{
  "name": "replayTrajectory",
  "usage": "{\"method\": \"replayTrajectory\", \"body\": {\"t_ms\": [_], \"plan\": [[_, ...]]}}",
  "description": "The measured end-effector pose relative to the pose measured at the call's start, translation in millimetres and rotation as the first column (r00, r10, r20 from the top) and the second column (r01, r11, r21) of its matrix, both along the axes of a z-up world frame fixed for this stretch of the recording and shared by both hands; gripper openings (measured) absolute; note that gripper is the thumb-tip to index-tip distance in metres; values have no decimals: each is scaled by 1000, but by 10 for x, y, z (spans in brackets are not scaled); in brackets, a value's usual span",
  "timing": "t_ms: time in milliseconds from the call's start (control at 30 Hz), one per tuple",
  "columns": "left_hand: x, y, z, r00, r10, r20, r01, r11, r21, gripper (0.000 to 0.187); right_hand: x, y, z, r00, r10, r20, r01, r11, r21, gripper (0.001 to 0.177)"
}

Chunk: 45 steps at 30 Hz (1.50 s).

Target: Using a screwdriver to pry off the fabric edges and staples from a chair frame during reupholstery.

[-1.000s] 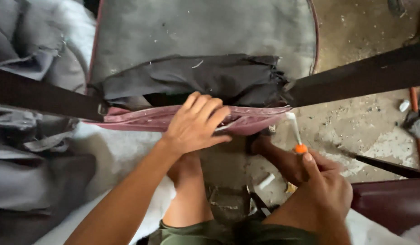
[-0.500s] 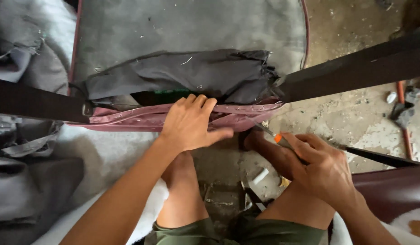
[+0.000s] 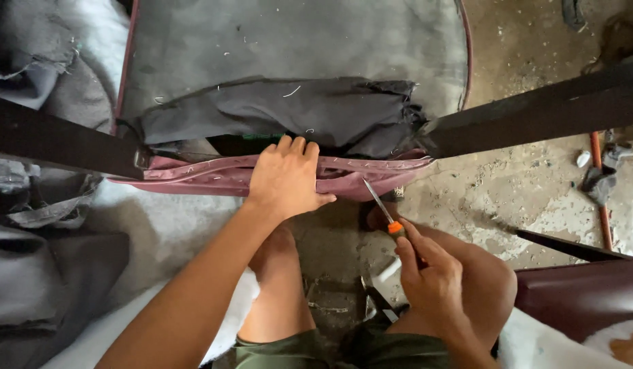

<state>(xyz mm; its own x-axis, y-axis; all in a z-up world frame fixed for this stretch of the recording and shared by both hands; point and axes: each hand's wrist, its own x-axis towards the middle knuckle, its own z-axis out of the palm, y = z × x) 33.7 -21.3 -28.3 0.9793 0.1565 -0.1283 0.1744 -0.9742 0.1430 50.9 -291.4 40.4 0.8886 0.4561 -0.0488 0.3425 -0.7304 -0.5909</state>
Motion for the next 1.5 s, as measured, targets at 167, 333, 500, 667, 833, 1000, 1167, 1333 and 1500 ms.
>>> {"method": "replayTrajectory", "body": {"t_ms": [167,333,500,667,833,1000,1167,1333,1500], "plan": [[6,-5,50,999,9,-35,-10,1000,-21,84,-84,41,-18,988,-113,-107,110,993,-33,39],[3,20,21,1000,10,28,-10,1000,11,84,-117,50,-3,994,5,112,0,999,-47,34],[1,9,14,1000,-4,24,4,1000,-5,83,-148,71,13,997,2,83,4,997,-71,38],[-30,2,-49,994,4,105,0,999,-33,83,76,250,-98,813,-260,-522,329,943,41,26],[3,18,106,999,47,-4,-47,997,-68,90,269,99,243,951,-210,-225,145,951,-275,41],[5,-8,65,996,90,27,-89,996,-32,94,433,-70,423,940,259,224,-91,819,-566,36],[17,-2,48,997,71,-37,-72,996,-49,94,480,138,767,718,518,465,-212,799,-563,23],[29,-25,-37,997,72,6,-71,994,-80,89,450,354,886,563,616,551,-189,745,-640,15],[18,-87,-3,985,139,103,-128,986,-110,82,215,308,781,804,502,318,-196,729,-655,39]]}}
